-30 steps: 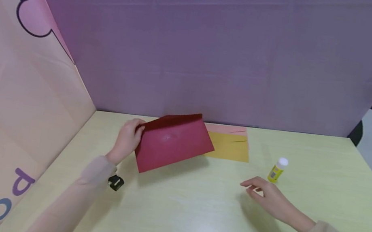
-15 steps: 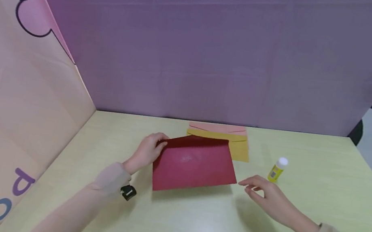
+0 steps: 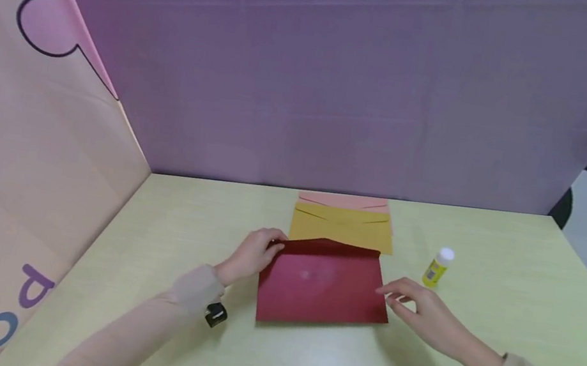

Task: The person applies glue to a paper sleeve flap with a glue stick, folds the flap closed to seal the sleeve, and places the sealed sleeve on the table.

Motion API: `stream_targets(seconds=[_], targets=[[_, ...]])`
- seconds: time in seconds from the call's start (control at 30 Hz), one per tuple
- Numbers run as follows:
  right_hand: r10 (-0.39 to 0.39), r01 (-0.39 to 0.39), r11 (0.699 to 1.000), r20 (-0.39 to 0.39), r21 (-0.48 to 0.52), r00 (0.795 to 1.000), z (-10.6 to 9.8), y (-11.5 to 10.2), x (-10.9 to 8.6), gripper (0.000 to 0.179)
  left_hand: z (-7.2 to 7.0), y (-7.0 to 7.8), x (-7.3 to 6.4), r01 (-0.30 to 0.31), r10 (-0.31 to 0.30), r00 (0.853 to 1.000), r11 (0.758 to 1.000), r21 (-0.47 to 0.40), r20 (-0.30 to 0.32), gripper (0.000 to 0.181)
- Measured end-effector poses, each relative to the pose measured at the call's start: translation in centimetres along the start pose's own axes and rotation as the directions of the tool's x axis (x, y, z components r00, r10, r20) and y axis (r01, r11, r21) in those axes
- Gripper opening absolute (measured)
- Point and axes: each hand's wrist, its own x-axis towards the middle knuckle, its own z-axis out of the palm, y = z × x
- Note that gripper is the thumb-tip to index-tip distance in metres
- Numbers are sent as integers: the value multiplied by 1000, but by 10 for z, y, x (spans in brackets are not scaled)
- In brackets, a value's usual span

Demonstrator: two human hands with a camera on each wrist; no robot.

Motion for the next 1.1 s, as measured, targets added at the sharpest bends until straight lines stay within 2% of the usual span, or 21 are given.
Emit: stream_targets(seconds=[0.3,0.57,0.93,1.1], targets=[[55,-55,998,47,13,997,1,3,0,19,15,0,0,-48,49,997,999,-22,63,13],[77,-79,997,81,17,994,2,6,0,19,22,-3,-2,-9,15,987,999,-38,161,14],[42,-46,998,123,33,992,6,10,1,19,27,-4,-5,26,-17,975,999,-39,221,14],[40,-45,999,159,27,986,9,14,3,18,27,-3,-5,34,-25,962,999,-28,271,15]])
